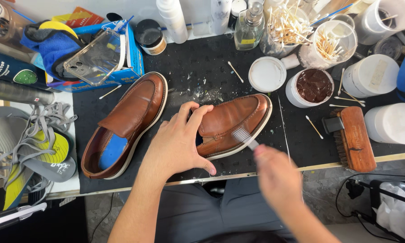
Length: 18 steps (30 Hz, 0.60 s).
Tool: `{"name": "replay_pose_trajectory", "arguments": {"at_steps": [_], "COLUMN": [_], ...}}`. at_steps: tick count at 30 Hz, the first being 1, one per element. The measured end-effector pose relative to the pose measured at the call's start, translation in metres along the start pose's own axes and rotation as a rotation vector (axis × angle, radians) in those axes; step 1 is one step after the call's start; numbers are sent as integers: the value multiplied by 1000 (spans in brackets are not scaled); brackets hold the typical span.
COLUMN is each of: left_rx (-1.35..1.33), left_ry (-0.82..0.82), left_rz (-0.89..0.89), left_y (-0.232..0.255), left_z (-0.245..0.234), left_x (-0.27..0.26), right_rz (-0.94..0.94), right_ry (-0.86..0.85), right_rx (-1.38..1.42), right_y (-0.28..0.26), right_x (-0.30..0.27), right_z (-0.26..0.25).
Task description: The person cleans a pair of brown leather loafers using a toothbrush and a brown paste. They repeatedly apply the paste to the soles and edges of the shoes, rotating them to access different areas.
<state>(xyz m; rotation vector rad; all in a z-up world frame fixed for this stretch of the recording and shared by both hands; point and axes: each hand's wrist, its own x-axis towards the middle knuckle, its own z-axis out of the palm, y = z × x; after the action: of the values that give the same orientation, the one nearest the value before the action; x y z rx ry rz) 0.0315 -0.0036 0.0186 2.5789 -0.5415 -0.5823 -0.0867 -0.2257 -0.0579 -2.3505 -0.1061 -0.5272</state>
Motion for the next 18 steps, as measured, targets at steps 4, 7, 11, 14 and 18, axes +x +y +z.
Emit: {"name": "replay_pose_trajectory", "arguments": {"at_steps": [4, 7, 11, 14, 18], "left_rx": [-9, -20, -33, -35, -37], "left_ry": [33, 31, 18, 48, 90], "left_rz": [20, 21, 15, 27, 6], "left_y": [-3, -2, -4, -4, 2], "left_z": [4, 1, 1, 2, 8], "left_x": [-4, 0, 1, -1, -7], "right_rz": [-22, -94, 120, -141, -34], "right_ry": [23, -39, 96, -19, -1], "right_rx": [-27, 7, -20, -30, -7], "right_y": [1, 5, 9, 2, 17], "right_x": [-3, -1, 0, -5, -8], "right_z": [2, 2, 1, 6, 1]}}
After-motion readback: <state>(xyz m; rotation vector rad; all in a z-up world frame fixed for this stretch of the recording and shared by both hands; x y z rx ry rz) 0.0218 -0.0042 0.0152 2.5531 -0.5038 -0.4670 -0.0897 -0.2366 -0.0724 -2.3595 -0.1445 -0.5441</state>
